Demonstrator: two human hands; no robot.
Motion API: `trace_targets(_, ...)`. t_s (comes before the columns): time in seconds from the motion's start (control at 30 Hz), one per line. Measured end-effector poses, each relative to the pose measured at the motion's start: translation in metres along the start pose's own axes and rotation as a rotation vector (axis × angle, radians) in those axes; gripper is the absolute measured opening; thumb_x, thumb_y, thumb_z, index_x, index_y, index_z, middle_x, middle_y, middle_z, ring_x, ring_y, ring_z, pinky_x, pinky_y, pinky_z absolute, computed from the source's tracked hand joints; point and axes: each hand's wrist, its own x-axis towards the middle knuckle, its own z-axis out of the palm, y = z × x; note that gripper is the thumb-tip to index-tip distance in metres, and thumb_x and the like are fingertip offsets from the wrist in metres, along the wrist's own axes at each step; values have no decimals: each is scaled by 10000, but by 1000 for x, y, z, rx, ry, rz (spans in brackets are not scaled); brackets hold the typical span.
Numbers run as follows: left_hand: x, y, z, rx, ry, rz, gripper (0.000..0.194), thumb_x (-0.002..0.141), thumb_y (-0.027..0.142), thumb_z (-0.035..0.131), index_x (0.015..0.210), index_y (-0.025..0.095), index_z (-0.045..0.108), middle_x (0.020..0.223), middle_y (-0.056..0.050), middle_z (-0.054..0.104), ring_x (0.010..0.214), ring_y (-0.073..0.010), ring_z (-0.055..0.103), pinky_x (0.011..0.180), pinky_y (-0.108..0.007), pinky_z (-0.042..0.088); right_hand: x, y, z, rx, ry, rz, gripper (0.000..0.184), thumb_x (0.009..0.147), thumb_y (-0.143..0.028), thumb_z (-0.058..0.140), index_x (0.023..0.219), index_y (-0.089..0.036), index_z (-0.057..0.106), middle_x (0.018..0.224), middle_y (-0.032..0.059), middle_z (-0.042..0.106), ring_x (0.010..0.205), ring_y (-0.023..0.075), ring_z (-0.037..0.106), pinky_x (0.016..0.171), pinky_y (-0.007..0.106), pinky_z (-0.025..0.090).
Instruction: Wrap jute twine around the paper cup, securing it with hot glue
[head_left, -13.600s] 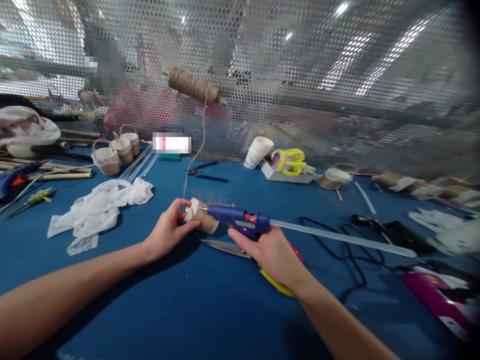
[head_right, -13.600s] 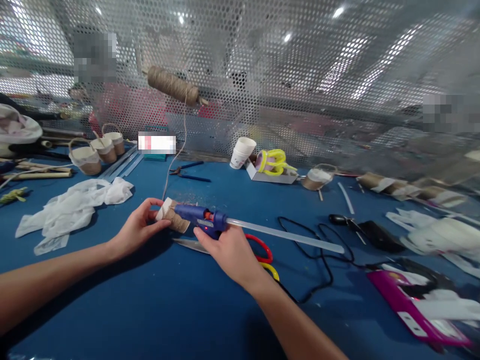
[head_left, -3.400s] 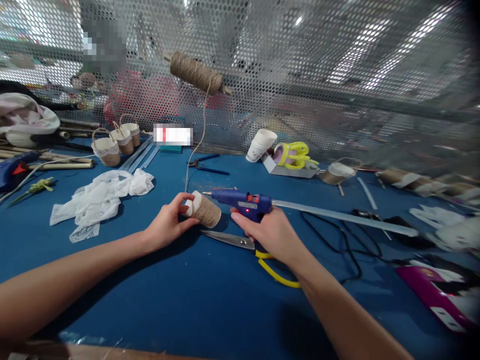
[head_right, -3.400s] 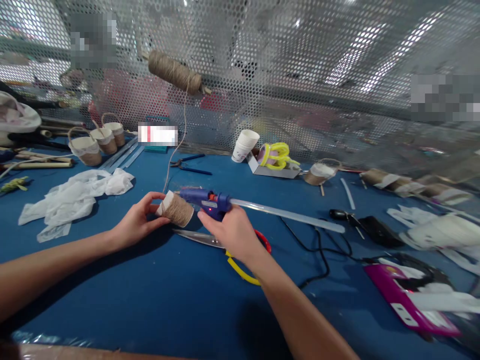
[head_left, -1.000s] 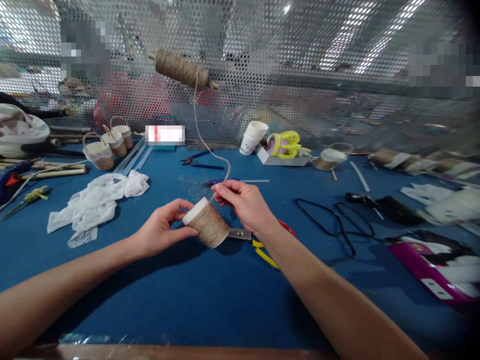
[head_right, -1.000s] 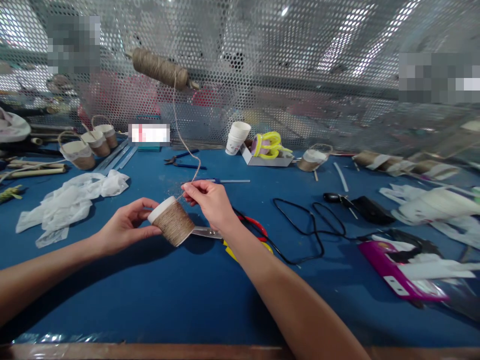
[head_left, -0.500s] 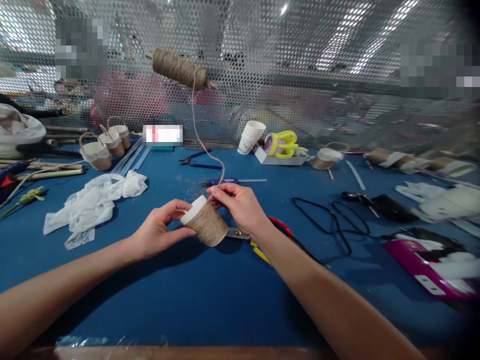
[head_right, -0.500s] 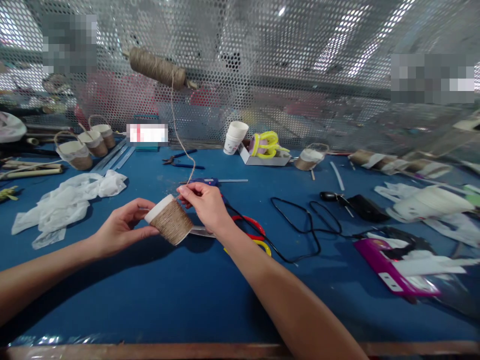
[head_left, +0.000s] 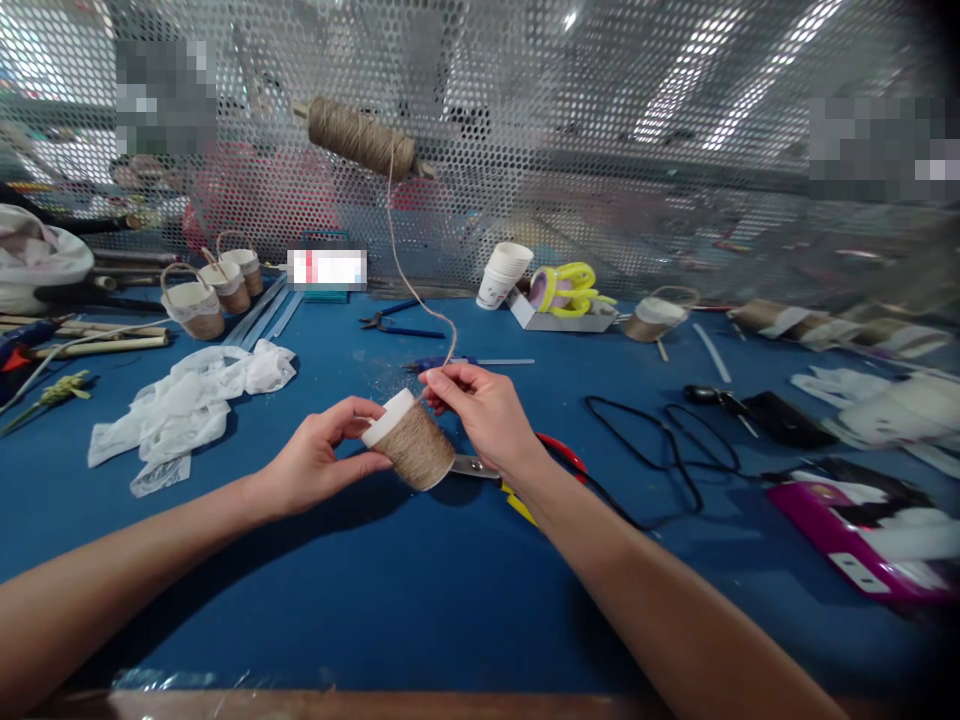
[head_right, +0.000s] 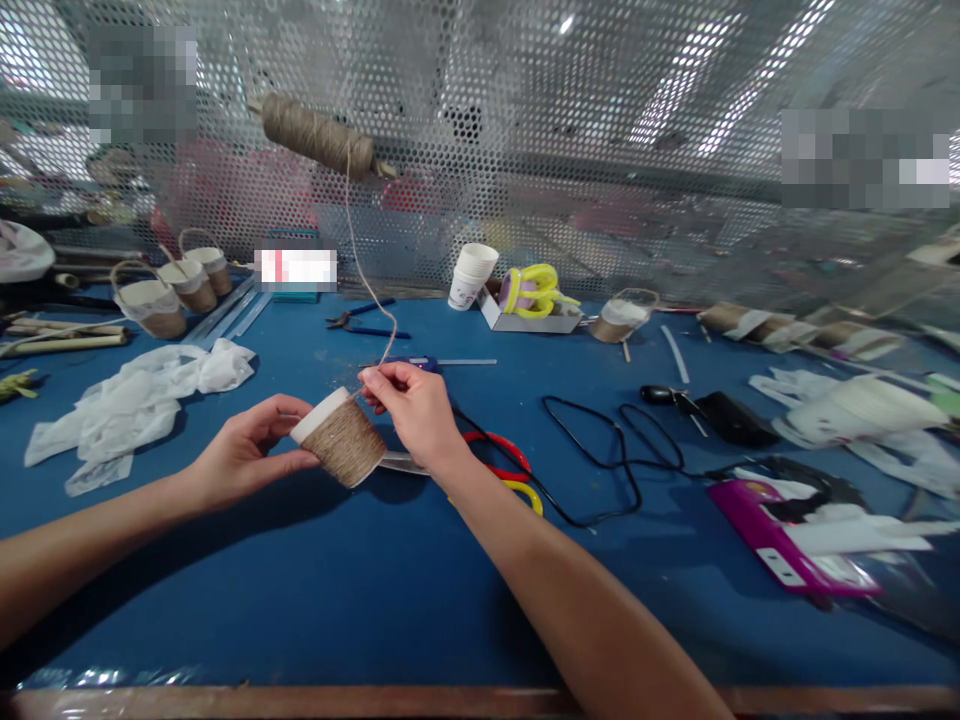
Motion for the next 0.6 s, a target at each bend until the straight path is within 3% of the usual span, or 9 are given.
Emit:
trace_targets(0.3, -2, -2, 0, 63, -17, 41, 277, 754, 246, 619, 990, 158, 502, 887, -62, 697, 834, -177, 660, 758, -290, 512, -4, 5, 6, -150, -72, -32, 179, 746, -366, 585, 725, -193, 626, 719, 16, 633, 662, 150, 560, 662, 310, 443)
trace_targets(0.6, -1, -3, 0, 164, -9, 100, 219, 770, 230, 591, 961, 157, 512, 893, -55, 682, 821, -157, 638, 751, -266, 488, -5, 9, 8, -342, -103, -136, 231, 837, -393, 429, 694, -212, 448, 662, -1, 530, 612, 144, 506, 576, 286, 400)
